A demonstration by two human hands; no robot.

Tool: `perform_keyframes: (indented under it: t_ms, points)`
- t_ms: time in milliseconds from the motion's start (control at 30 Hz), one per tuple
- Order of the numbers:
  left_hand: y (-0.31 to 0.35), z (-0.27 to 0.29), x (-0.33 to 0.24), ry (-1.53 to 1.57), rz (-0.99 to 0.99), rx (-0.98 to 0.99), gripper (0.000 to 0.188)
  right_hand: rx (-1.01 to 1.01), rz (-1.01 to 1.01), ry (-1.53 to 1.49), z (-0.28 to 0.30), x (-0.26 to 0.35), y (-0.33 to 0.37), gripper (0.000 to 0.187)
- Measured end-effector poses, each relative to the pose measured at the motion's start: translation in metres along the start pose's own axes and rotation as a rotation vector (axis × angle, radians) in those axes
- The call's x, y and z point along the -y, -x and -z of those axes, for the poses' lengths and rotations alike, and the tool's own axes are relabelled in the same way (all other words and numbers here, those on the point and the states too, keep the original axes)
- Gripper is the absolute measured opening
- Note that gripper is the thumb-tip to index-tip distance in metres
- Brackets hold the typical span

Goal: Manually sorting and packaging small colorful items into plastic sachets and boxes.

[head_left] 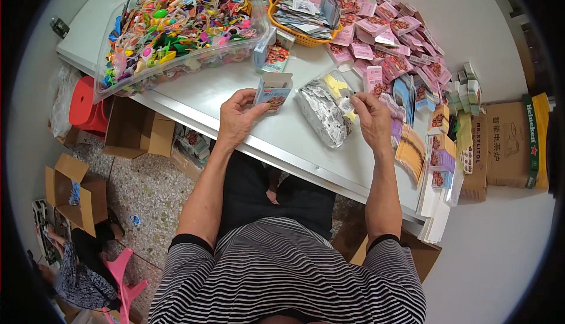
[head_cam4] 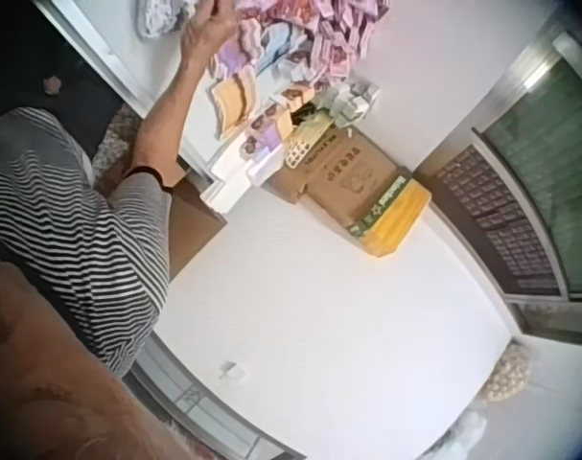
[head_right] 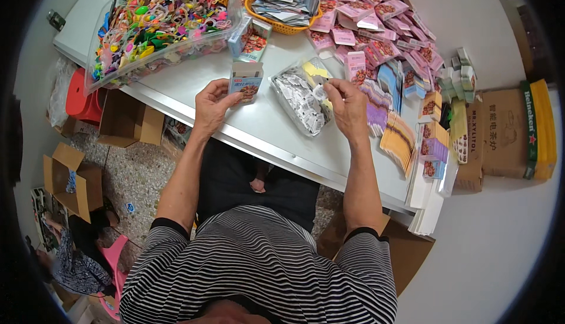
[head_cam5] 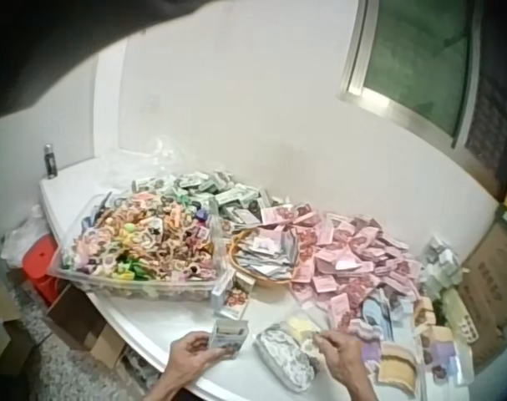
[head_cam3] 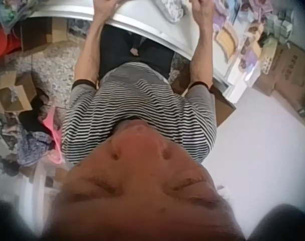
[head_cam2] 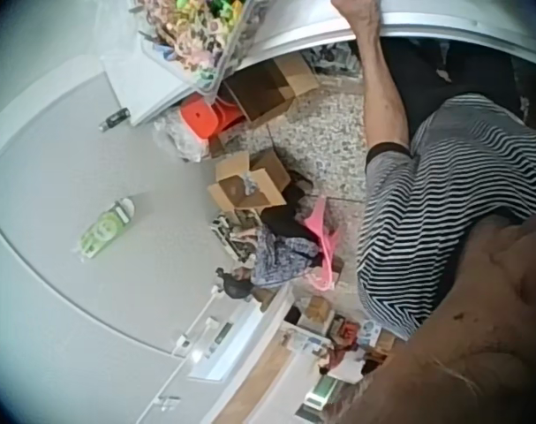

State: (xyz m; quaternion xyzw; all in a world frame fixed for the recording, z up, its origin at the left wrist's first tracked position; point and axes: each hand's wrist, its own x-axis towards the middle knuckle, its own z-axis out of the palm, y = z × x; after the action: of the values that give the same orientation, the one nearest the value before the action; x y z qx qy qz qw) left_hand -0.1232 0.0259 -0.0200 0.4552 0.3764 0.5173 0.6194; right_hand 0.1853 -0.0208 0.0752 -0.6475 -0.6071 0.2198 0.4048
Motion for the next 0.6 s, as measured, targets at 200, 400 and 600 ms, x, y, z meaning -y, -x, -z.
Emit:
perform_keyframes:
  t_ms: [200, 400, 600]
  points:
    - [0.003, 0.002, 0.000, 0.011, 0.003, 0.006, 0.036, 0.024, -0.026, 0.035, -0.008, -0.001, 0.004, 0.019]
    - [0.001, 0.003, -0.001, 0.008, -0.007, -0.001, 0.036, 0.018, 0.063, -0.052, -0.011, -0.017, 0.002, 0.015]
    - [0.003, 0.005, 0.000, -0.026, -0.027, 0.013, 0.034, 0.001, 0.153, -0.118, -0.025, 0.003, 0.004, 0.011]
